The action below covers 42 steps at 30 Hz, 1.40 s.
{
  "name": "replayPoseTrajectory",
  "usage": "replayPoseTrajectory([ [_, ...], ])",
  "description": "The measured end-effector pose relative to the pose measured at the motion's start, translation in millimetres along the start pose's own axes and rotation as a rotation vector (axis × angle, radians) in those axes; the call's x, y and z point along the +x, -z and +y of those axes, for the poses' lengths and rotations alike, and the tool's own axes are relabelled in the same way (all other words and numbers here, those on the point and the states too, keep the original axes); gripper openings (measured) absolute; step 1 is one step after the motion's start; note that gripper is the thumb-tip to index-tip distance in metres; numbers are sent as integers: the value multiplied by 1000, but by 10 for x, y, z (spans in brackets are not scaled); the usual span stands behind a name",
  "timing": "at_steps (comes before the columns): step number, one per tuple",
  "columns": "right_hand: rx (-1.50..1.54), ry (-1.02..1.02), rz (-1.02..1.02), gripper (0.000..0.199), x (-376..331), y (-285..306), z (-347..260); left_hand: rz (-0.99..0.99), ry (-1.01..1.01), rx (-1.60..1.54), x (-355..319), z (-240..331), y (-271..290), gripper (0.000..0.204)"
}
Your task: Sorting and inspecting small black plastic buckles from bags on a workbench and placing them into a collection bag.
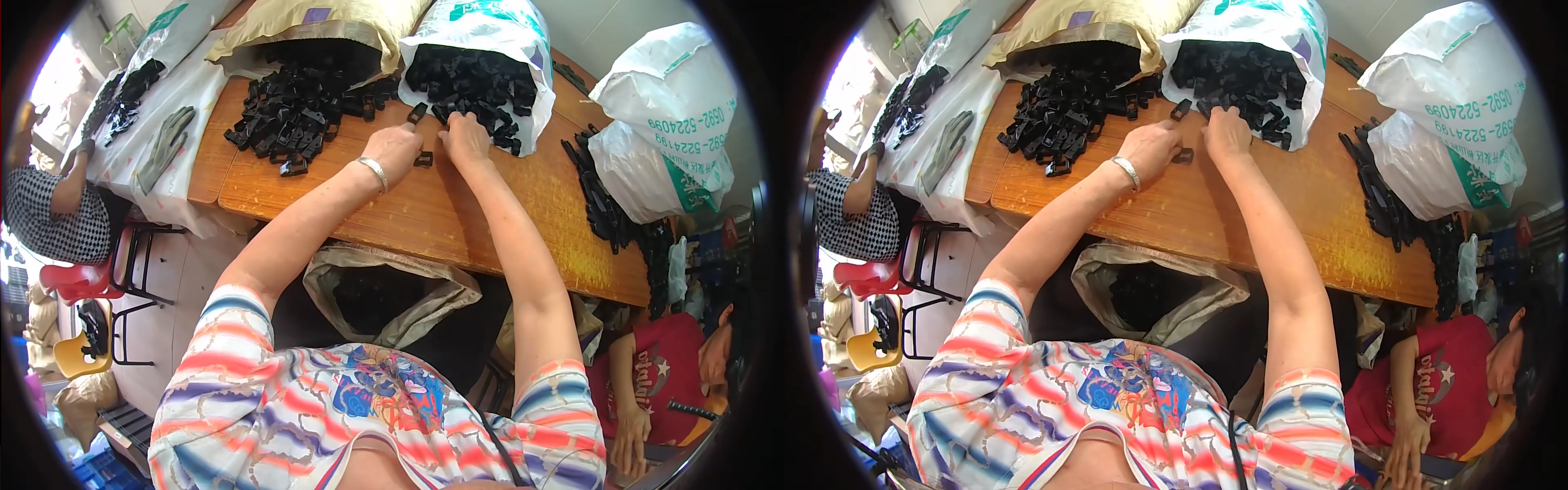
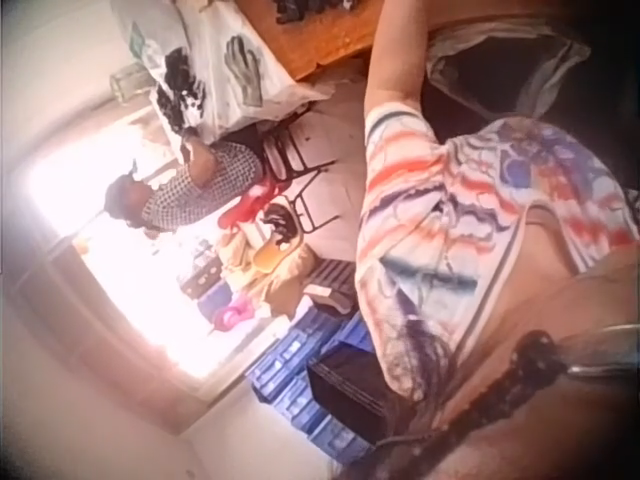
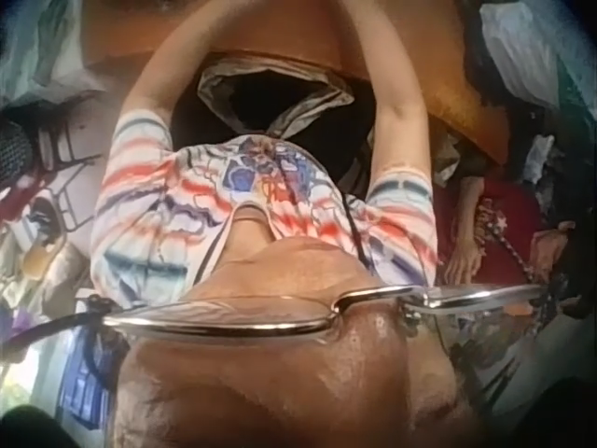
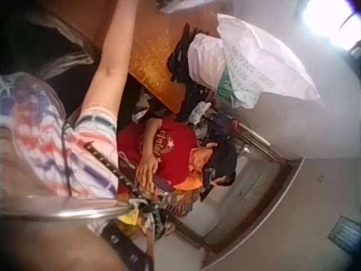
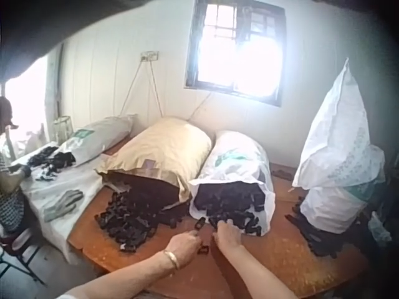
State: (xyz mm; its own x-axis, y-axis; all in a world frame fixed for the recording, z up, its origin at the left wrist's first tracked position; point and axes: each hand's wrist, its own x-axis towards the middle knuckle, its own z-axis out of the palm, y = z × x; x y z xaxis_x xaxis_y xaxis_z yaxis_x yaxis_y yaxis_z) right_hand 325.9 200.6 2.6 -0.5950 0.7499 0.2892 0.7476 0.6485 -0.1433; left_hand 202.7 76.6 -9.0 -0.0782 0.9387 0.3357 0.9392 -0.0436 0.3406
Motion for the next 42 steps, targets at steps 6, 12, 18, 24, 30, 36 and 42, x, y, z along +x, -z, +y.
replayPoseTrajectory([
  [6, 261, 7, -191, 23, -266, 90, 124, 59, 108, -228, -270, 64, 77, 20],
  [12, 794, -163, 19, 22, -898, 62, 455, 6, 105, -409, -401, 370, 42, 27],
  [18, 359, -9, 66, 24, -1305, 354, 197, 74, -74, -117, -368, 275, 119, 31],
  [24, 366, 34, 92, 21, -1181, 447, 104, -38, -56, -128, -328, 212, 47, 26],
  [30, 450, 155, 150, 23, -1052, 230, -28, -46, -6, -217, -283, 115, -41, 27],
  [36, 403, 182, 89, 19, -1028, 222, -95, -54, 25, -295, -287, 81, -52, 28],
  [42, 215, 272, 99, 17, -1107, 115, -152, -73, 52, -317, -256, 93, -15, 28],
])
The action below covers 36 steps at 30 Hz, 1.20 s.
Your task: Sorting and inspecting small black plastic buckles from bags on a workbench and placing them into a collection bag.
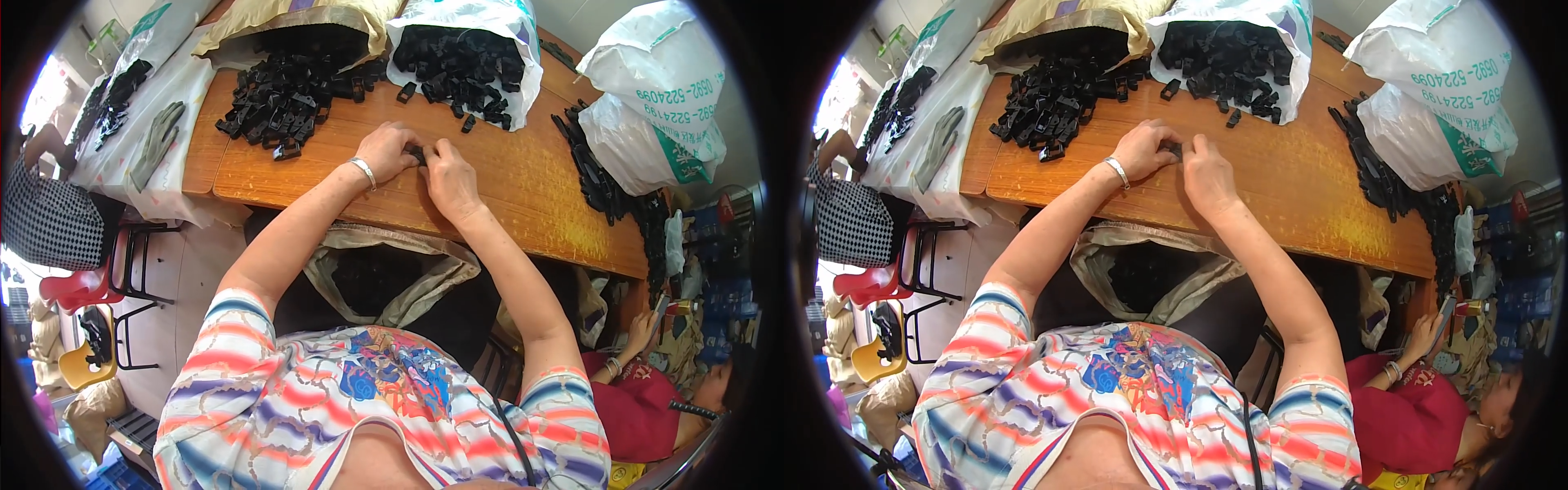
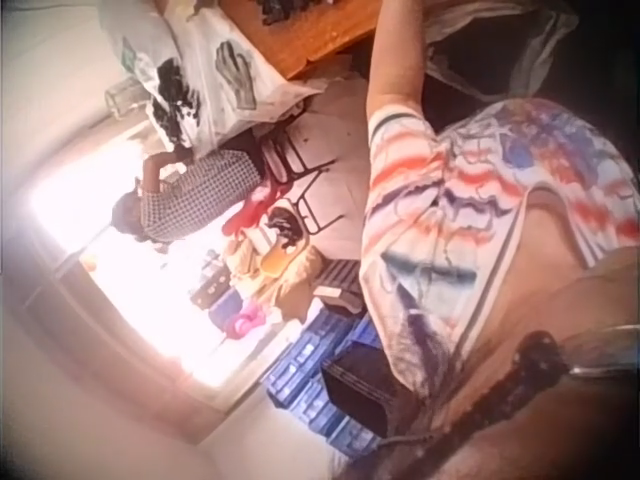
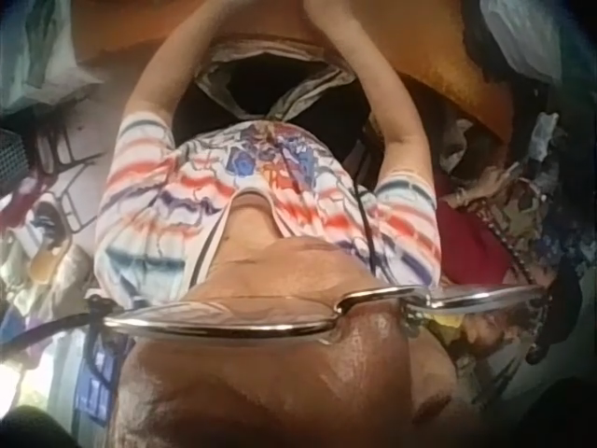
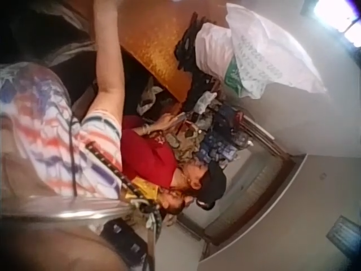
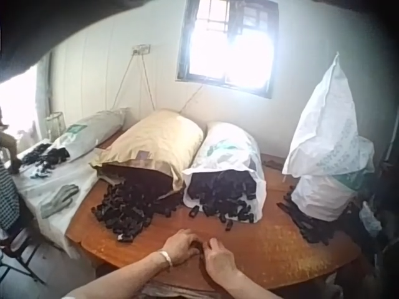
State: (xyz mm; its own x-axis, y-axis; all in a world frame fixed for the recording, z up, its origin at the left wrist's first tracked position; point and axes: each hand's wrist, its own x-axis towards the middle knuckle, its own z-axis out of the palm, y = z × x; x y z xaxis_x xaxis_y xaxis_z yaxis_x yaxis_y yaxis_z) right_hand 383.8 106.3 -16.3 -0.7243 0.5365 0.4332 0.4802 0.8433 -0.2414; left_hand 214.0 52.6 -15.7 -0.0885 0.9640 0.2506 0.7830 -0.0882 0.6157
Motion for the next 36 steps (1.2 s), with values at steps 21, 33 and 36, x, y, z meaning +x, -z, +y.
replayPoseTrajectory([
  [21, 389, 169, -191, 17, -768, 527, -353, 302, 251, 331, 864, -394, -73, 34],
  [33, -191, -84, -208, 19, 606, 248, 1104, 56, -157, 7, -118, 2, -44, 26],
  [36, -144, -75, -207, 19, 583, 346, 969, 77, -84, -99, -228, -39, 2, 26],
])
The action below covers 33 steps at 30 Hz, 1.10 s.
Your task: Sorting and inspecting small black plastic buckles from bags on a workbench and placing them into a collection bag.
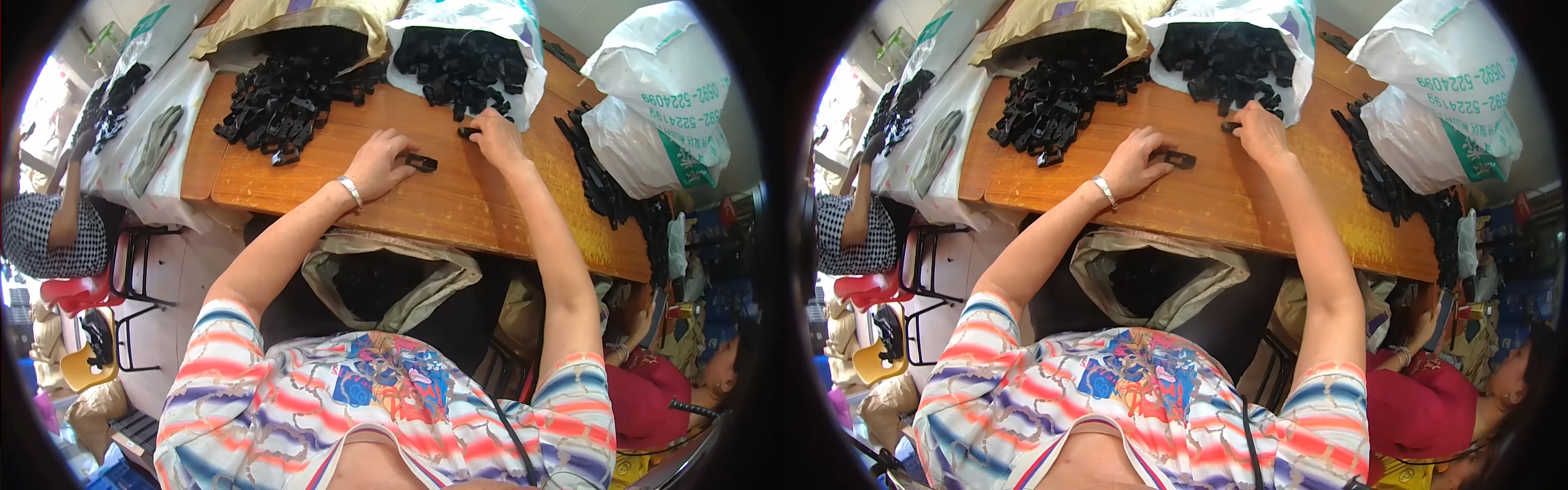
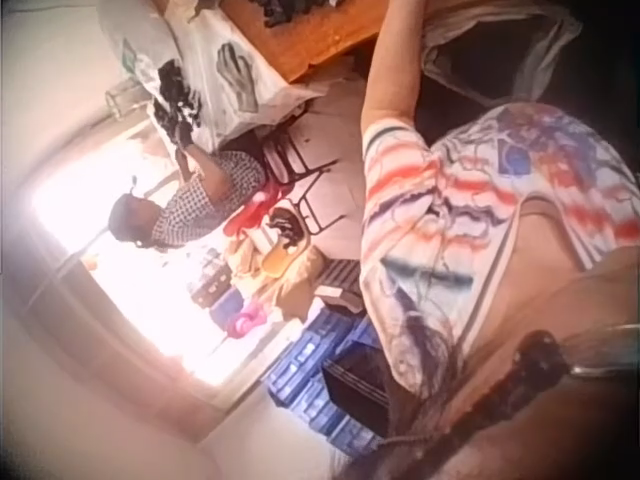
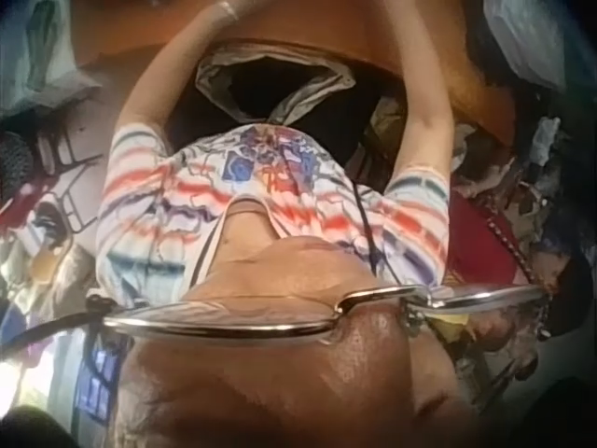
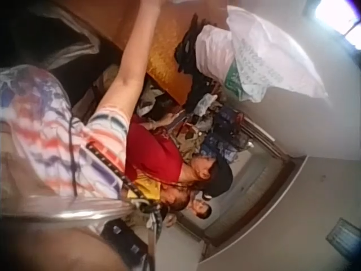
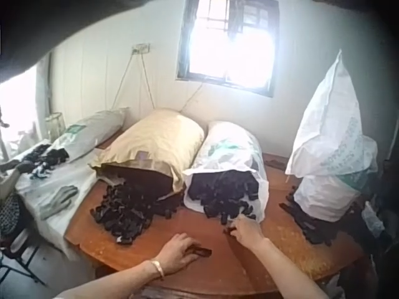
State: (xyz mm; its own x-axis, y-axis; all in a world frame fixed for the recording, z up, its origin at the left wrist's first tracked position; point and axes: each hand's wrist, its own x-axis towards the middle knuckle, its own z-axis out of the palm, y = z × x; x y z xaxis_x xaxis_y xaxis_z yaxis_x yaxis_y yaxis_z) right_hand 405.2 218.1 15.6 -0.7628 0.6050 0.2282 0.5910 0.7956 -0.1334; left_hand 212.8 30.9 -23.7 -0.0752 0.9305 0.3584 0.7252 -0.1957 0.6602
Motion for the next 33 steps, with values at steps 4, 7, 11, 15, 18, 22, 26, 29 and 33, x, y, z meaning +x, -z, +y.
replayPoseTrajectory([
  [4, 121, -117, -70, 31, -176, -9, -61, 73, -57, 80, 30, 17, -41, 25],
  [7, 540, -113, 37, 27, -410, -39, -314, 67, -42, 84, 28, 2, -57, 24],
  [11, 553, 62, 90, 23, -474, -17, -740, 63, -50, 81, 5, -44, -52, 23],
  [15, 417, 168, 133, 22, -431, -110, -781, 49, -37, 101, 28, -37, -73, 24],
  [18, 397, 158, 114, 23, -421, -110, -754, 43, -43, 62, 38, -36, -100, 24],
  [22, 241, 189, 82, 24, -550, -130, -851, 53, -47, 61, 51, -63, -97, 24],
  [26, 142, 283, 234, 31, -636, -286, -906, 99, -52, 67, 45, -67, -83, 23],
  [29, 181, 207, 164, 29, -594, -273, -951, 92, -67, 119, 0, -105, -96, 22],
  [33, 330, 145, 165, 24, -852, -41, -894, 140, -103, 222, -258, 5, 168, 35],
])
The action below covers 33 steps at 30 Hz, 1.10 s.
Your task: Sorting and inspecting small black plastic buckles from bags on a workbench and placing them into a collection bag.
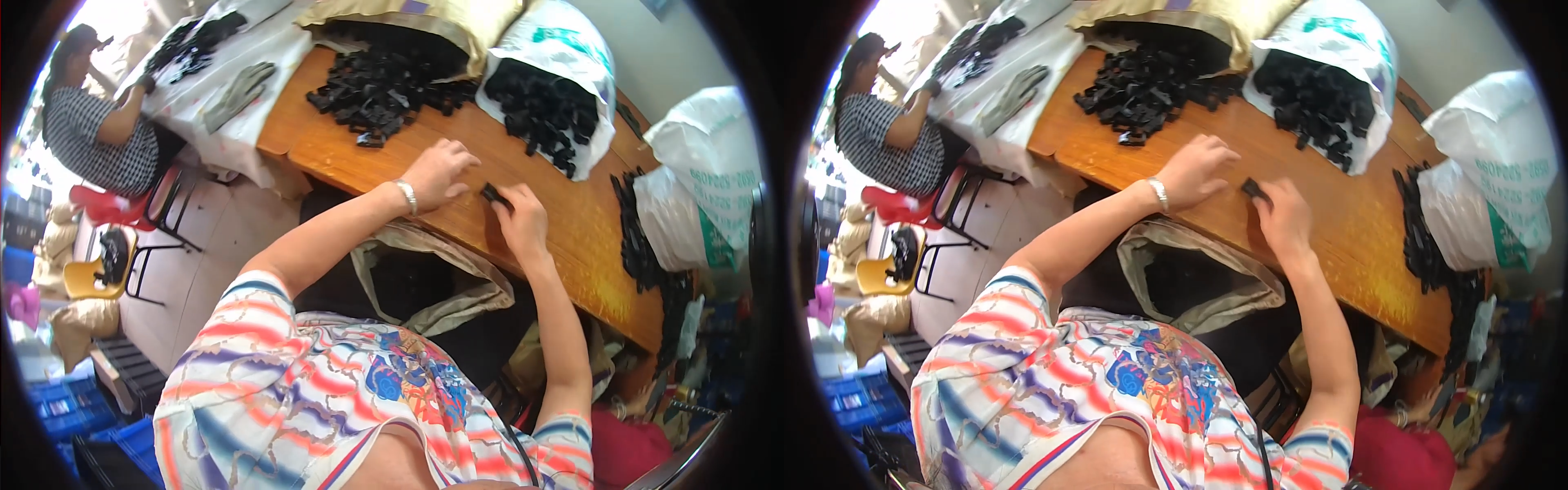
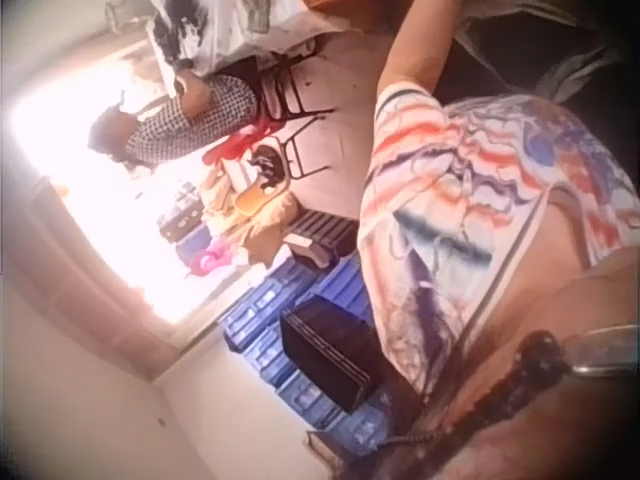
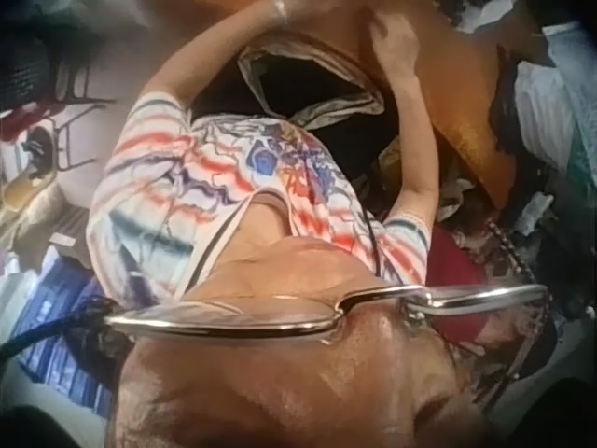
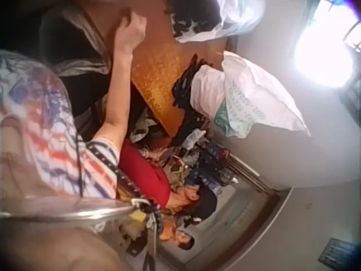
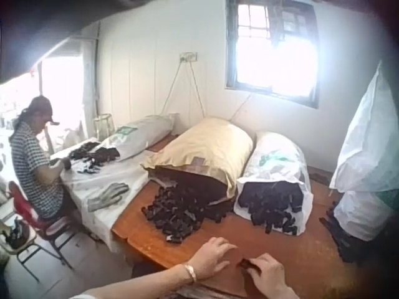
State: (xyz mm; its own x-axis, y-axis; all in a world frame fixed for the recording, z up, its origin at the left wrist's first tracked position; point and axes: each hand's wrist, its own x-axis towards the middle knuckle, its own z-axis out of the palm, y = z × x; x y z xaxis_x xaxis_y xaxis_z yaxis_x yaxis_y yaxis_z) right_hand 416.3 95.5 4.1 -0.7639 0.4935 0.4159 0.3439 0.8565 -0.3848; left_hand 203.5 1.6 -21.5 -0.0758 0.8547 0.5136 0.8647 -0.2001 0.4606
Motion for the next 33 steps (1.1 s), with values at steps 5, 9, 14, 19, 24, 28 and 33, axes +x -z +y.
replayPoseTrajectory([
  [5, 336, 106, -158, 27, -592, -18, -731, 201, 415, 523, -691, -424, 710, 76],
  [9, 306, 95, -400, 26, -1036, -410, -765, 129, 520, 446, -647, -601, 660, 72],
  [14, 209, 14, -495, 26, -1222, -778, -657, 115, 356, 309, -195, -551, 223, 66],
  [19, 296, -4, -499, 24, -1117, -555, -757, 265, 130, -131, 13, -344, 149, 53],
  [24, 398, 46, -213, 11, -779, -96, -591, 261, 123, 43, -184, -177, 342, 30],
  [28, 248, 53, -4, 10, -259, 62, -125, 100, 62, 162, -178, -211, 320, 25],
  [33, 5, -36, 97, 14, 340, 41, 756, 53, 101, 124, -139, -167, 271, 33],
])
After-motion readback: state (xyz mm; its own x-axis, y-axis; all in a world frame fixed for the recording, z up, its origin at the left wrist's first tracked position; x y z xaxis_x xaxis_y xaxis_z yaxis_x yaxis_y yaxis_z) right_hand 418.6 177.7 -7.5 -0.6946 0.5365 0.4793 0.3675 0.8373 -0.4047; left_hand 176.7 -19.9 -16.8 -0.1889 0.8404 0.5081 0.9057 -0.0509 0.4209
